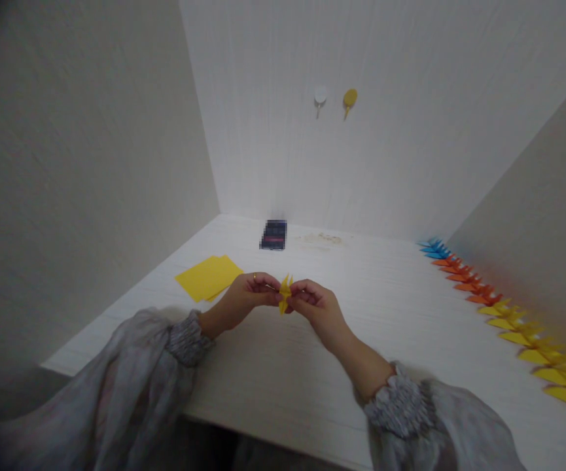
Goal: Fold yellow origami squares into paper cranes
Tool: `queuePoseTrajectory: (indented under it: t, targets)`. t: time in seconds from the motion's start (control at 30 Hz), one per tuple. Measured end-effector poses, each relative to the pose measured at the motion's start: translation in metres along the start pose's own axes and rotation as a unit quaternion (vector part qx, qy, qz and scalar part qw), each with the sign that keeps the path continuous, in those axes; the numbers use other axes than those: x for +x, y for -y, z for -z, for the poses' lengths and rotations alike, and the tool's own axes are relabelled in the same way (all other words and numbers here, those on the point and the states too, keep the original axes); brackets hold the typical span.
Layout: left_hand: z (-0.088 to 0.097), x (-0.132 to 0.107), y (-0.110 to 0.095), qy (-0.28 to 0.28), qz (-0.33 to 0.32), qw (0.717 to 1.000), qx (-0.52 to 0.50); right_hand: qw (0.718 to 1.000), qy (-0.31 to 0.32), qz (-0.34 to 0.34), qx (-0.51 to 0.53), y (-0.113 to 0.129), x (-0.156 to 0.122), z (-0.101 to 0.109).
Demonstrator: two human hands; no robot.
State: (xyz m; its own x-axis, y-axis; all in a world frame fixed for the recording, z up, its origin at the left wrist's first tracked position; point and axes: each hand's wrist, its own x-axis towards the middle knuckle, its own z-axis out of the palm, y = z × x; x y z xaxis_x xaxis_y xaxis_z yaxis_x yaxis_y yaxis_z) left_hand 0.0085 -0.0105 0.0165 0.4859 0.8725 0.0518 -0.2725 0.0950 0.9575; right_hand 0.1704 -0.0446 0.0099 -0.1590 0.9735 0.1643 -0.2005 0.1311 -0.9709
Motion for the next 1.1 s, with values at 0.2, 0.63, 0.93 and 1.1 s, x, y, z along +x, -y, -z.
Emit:
queuePoseTrajectory:
  t: [0.2, 0.63, 0.93, 1.1]
  targets:
    - [0.000, -0.001, -0.001, 0.005, -0.002, 1.000, -0.013, 0.999, 0.019, 0.036, -0.018, -0.002, -0.001, 0.004]
    - [-0.001, -0.005, -0.006, 0.057, -0.010, 0.998, -0.031, 0.995, 0.031, 0.096, -0.020, 0.002, -0.005, -0.001]
    - [0.001, -0.002, -0.001, 0.016, -0.012, 1.000, -0.003, 0.992, -0.014, 0.080, -0.101, 0.006, -0.005, -0.006]
    - [-0.002, -0.002, -0.005, 0.002, -0.016, 1.000, 0.009, 0.995, -0.058, 0.063, -0.043, 0.004, -0.003, -0.009]
